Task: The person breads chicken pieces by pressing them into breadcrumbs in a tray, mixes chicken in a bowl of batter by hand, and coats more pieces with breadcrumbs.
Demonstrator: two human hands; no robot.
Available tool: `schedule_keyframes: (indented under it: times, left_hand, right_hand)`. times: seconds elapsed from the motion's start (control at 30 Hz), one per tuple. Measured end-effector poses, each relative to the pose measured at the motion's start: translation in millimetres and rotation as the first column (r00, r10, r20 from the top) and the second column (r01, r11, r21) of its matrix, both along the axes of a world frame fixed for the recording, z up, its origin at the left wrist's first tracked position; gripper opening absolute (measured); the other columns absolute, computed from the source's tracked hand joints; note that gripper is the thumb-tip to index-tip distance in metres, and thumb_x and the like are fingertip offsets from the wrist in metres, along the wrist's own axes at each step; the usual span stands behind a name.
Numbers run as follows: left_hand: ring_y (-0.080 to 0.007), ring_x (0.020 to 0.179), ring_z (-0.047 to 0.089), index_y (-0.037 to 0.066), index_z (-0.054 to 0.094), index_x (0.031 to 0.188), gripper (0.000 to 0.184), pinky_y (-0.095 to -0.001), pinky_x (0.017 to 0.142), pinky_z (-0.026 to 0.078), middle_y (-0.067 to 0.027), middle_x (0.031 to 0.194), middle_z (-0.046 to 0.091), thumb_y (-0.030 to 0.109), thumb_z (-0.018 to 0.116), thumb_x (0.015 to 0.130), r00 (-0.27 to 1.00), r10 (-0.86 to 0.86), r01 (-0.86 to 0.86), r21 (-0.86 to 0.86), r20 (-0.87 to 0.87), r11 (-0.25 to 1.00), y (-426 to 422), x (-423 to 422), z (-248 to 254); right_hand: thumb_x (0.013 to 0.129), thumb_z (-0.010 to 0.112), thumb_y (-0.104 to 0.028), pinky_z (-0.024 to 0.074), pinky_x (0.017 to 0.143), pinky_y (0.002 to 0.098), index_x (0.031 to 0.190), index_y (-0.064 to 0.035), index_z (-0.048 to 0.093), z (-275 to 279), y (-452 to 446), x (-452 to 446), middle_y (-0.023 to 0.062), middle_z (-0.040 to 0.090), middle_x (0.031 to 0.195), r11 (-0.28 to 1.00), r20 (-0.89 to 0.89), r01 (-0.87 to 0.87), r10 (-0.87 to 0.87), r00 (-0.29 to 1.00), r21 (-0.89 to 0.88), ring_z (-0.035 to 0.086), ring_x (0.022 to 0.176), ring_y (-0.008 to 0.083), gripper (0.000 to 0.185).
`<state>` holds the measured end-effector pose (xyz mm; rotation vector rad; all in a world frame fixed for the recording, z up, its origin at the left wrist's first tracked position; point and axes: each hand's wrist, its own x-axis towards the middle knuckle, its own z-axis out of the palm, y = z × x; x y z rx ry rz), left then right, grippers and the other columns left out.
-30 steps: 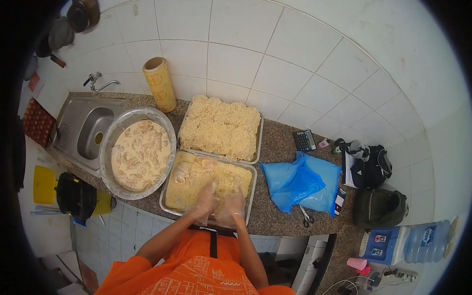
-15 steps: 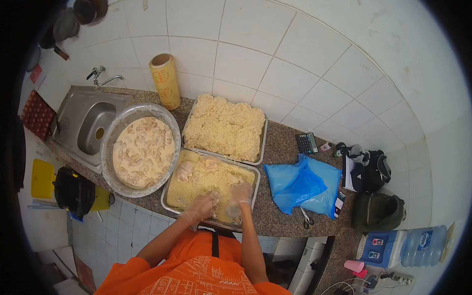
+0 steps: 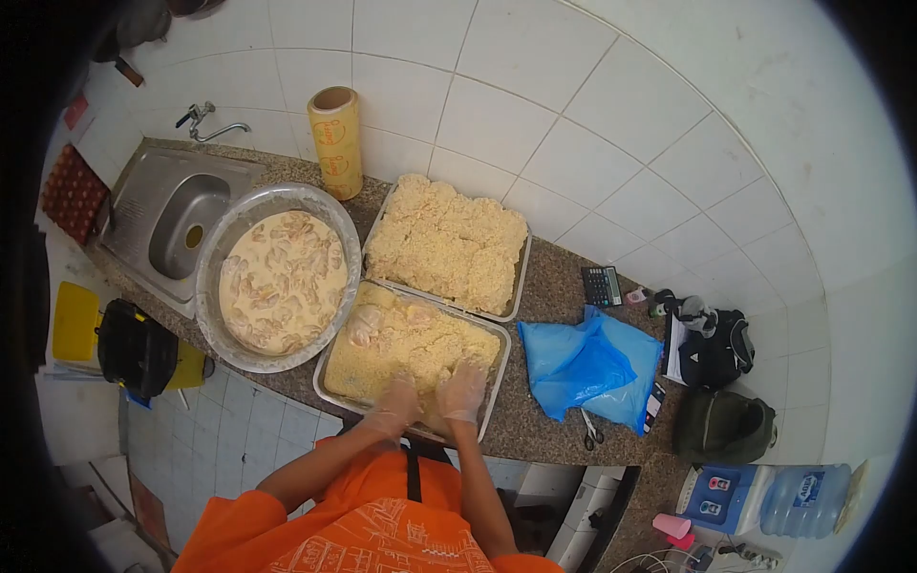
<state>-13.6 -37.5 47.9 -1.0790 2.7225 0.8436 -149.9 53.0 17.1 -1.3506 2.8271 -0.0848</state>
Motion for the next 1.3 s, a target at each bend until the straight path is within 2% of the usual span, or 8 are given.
schedule_keyframes:
  times: [0.3,0.5,0.6,0.77,0.8,0.93,1.07,1.3]
  left_hand:
    - [-0.0352,0.09,0.073,0.0,0.069,0.108,0.03,-0.041,0.077,0.055,-0.0187,0.093,0.073,0.013,0.07,0.08,0.882,0.462,-0.307,0.624,-0.098,0.718,35.9,-29.5,-13.2]
    - [-0.0355,0.102,0.071,0.001,0.069,0.114,0.036,-0.0405,0.086,0.054,-0.0235,0.107,0.072,0.012,0.069,0.08,0.823,0.445,-0.142,0.631,-0.353,0.763,10.2,-29.5,52.0]
    - [-0.0407,0.118,0.062,0.0,0.063,0.128,0.05,-0.0448,0.102,0.047,-0.0251,0.126,0.065,0.015,0.07,0.08,0.827,0.197,-0.055,0.273,-0.526,0.96,-11.4,-25.6,63.3]
    - [-0.0423,0.135,0.05,0.0,0.053,0.143,0.058,-0.0558,0.116,0.035,-0.0236,0.145,0.053,0.021,0.063,0.089,0.929,-0.327,0.301,-0.16,-0.175,0.94,-24.8,-9.8,-4.4]
    - [-0.0416,0.136,0.049,0.0,0.053,0.143,0.057,-0.0571,0.116,0.035,-0.0234,0.146,0.053,0.022,0.06,0.091,0.922,-0.356,0.33,-0.174,-0.149,0.928,-22.6,-1.3,-4.5]
    - [-0.0381,0.141,0.044,0.001,0.053,0.144,0.054,-0.0541,0.118,0.034,-0.0227,0.146,0.053,0.024,0.055,0.095,0.87,-0.452,0.448,0.064,0.199,0.892,-34.0,-3.9,63.8]
    - [-0.0367,0.128,0.054,0.002,0.062,0.132,0.046,-0.0504,0.109,0.041,-0.0224,0.132,0.061,0.027,0.059,0.094,0.758,-0.595,0.427,-0.487,-0.268,0.762,-36.7,-41.7,-1.5]
    - [-0.0374,0.136,0.048,-0.002,0.059,0.133,0.053,-0.0492,0.118,0.033,-0.0229,0.14,0.056,0.03,0.062,0.091,0.728,-0.685,0.682,-0.058,-0.032,0.729,-52.1,-84.0,0.8]
  right_hand:
    - [0.095,0.059,-0.023,0.0515,0.088,0.0477,0.121,0.0042,0.067,11.0,-0.6,15.2,0.0239,0.073,0.102,0.916,0.729,0.401,-0.295,0.617,0.032,0.069,0.093,0.042,0.039]
    - [0.093,0.064,-0.006,0.0532,0.082,0.0379,0.129,0.0047,0.062,49.2,-2.0,8.9,0.0104,0.07,0.105,0.388,0.975,0.912,0.217,0.052,-0.135,0.068,0.093,0.0204,0.038]
    - [0.095,0.057,-0.007,0.0562,0.086,0.0389,0.135,0.0021,0.059,76.5,-20.3,1.9,0.0128,0.07,0.112,0.446,0.983,0.876,0.11,0.146,-0.18,0.07,0.097,0.0303,0.041]
    - [0.096,0.053,-0.012,0.0529,0.093,0.0467,0.126,0.0021,0.063,30.6,-23.3,-8.8,0.0237,0.068,0.109,0.836,0.224,0.174,-0.063,0.972,-0.521,0.066,0.099,0.0435,0.035]
    - [0.096,0.053,-0.013,0.0521,0.094,0.0479,0.122,0.0019,0.066,10.8,-18.0,-9.8,0.0257,0.068,0.108,0.806,0.014,0.014,-0.007,1.0,-0.591,0.065,0.101,0.0452,0.033]
    - [0.095,0.056,-0.013,0.0532,0.09,0.0463,0.103,0.0001,0.068,45.9,-16.7,-21.6,0.0247,0.07,0.102,0.862,0.451,0.329,-0.135,0.882,-0.385,0.066,0.1,0.0435,0.02]
    - [0.087,0.066,-0.007,0.0553,0.084,0.045,0.111,-0.0002,0.069,37.8,-2.8,-28.8,0.023,0.071,0.102,0.813,0.463,0.352,-0.117,0.879,-0.464,0.069,0.095,0.0434,0.025]
    - [0.082,0.068,-0.001,0.0568,0.083,0.0421,0.111,-0.0054,0.074,31.1,13.6,-14.8,0.0203,0.074,0.104,0.73,0.65,0.495,-0.092,0.755,-0.471,0.072,0.098,0.0386,0.03]
